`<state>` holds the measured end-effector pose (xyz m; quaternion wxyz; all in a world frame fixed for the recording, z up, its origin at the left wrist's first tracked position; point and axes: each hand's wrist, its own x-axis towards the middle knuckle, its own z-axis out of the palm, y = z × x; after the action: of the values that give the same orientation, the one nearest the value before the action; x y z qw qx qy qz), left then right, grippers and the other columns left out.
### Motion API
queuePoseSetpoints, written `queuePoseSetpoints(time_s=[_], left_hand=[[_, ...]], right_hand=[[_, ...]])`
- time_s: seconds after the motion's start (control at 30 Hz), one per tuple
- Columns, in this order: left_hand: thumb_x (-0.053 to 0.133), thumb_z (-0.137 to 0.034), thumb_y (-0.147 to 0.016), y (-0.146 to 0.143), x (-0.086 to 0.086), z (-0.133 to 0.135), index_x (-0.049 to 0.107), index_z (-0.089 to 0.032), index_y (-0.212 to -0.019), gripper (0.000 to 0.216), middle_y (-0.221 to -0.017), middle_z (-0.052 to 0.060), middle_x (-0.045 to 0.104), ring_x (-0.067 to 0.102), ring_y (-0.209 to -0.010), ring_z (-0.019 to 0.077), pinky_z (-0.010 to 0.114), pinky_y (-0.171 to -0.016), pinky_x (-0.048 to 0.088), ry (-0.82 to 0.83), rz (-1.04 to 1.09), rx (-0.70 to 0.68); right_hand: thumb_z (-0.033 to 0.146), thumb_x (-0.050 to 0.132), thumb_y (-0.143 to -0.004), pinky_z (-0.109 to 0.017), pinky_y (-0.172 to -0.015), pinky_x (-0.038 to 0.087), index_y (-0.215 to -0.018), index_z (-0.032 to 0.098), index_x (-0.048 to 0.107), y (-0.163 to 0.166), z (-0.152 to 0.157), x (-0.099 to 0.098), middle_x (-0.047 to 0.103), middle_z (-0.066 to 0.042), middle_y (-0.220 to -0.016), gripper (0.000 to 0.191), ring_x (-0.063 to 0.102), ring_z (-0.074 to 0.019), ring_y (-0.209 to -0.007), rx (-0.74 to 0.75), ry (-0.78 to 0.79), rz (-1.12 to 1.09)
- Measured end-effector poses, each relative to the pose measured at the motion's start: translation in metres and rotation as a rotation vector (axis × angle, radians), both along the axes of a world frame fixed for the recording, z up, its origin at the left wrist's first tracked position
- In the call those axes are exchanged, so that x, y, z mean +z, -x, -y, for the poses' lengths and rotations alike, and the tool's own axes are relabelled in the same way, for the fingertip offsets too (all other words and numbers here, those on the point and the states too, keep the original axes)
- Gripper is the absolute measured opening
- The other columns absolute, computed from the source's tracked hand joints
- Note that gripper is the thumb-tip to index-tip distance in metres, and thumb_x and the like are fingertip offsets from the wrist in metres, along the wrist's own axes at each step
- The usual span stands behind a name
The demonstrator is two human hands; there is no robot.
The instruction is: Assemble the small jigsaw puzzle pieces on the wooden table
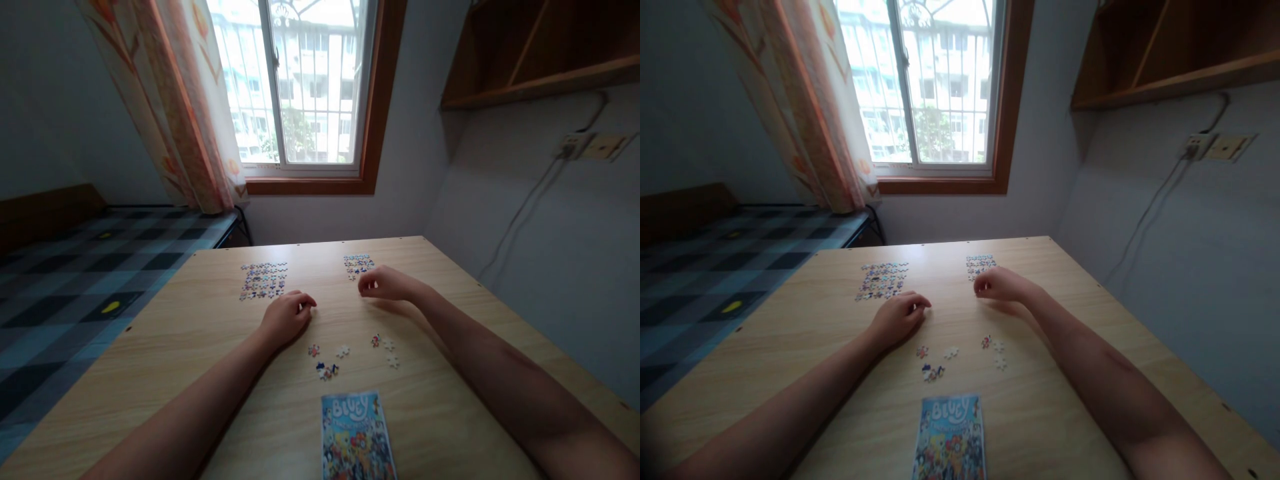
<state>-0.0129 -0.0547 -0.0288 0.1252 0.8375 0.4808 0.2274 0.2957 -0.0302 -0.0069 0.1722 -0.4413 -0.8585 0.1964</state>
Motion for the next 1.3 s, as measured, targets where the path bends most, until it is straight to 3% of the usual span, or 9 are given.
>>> queuePoseSetpoints(time_s=[0.2, 0.4, 0.53, 0.7, 1.3], left_hand=[[0.054, -0.018, -0.083, 0.001, -0.002, -0.001, 0.076, -0.025, -0.090, 0.025, -0.093, 0.002, 0.071, 0.063, -0.081, 0.0172, 0.030, -0.076, 0.046, 0.001, 0.006, -0.007], [0.054, -0.017, -0.083, 0.001, -0.003, -0.003, 0.076, -0.025, -0.091, 0.024, -0.094, 0.002, 0.071, 0.064, -0.081, 0.0176, 0.031, -0.077, 0.047, -0.004, -0.001, -0.012], [0.054, -0.018, -0.083, 0.001, -0.002, -0.002, 0.076, -0.025, -0.090, 0.024, -0.094, 0.002, 0.071, 0.064, -0.081, 0.0174, 0.030, -0.077, 0.047, 0.001, 0.001, -0.005], [0.053, -0.018, -0.083, 0.000, 0.000, -0.001, 0.076, -0.025, -0.090, 0.025, -0.094, 0.002, 0.071, 0.064, -0.082, 0.0176, 0.030, -0.078, 0.048, -0.001, 0.000, -0.007], [0.053, -0.017, -0.084, 0.000, 0.000, -0.001, 0.076, -0.025, -0.090, 0.025, -0.093, 0.002, 0.071, 0.064, -0.081, 0.0174, 0.030, -0.078, 0.048, 0.000, -0.003, -0.009]], right_hand=[[0.022, 0.065, -0.080, -0.025, -0.067, 0.046, -0.080, 0.022, 0.078, -0.022, -0.012, -0.016, 0.074, -0.002, -0.076, 0.013, 0.066, -0.0158, -0.071, -0.135, -0.076, 0.042], [0.023, 0.066, -0.079, -0.024, -0.067, 0.047, -0.088, 0.026, 0.081, -0.019, -0.012, -0.019, 0.076, -0.001, -0.082, 0.017, 0.067, -0.0154, -0.071, -0.133, -0.171, 0.096], [0.026, 0.066, -0.084, -0.024, -0.077, 0.050, -0.089, 0.029, 0.081, -0.019, -0.017, -0.026, 0.078, 0.000, -0.089, 0.016, 0.069, -0.0161, -0.081, -0.083, -0.214, 0.114], [0.027, 0.061, -0.090, -0.026, -0.084, 0.050, -0.098, 0.029, 0.080, -0.016, -0.018, -0.033, 0.077, -0.001, -0.099, 0.021, 0.069, -0.0175, -0.091, -0.171, -0.274, 0.141], [0.036, 0.059, -0.095, -0.025, -0.084, 0.050, -0.107, 0.030, 0.079, -0.012, -0.016, -0.040, 0.076, -0.003, -0.103, 0.023, 0.069, -0.0182, -0.093, -0.262, -0.262, 0.093]])
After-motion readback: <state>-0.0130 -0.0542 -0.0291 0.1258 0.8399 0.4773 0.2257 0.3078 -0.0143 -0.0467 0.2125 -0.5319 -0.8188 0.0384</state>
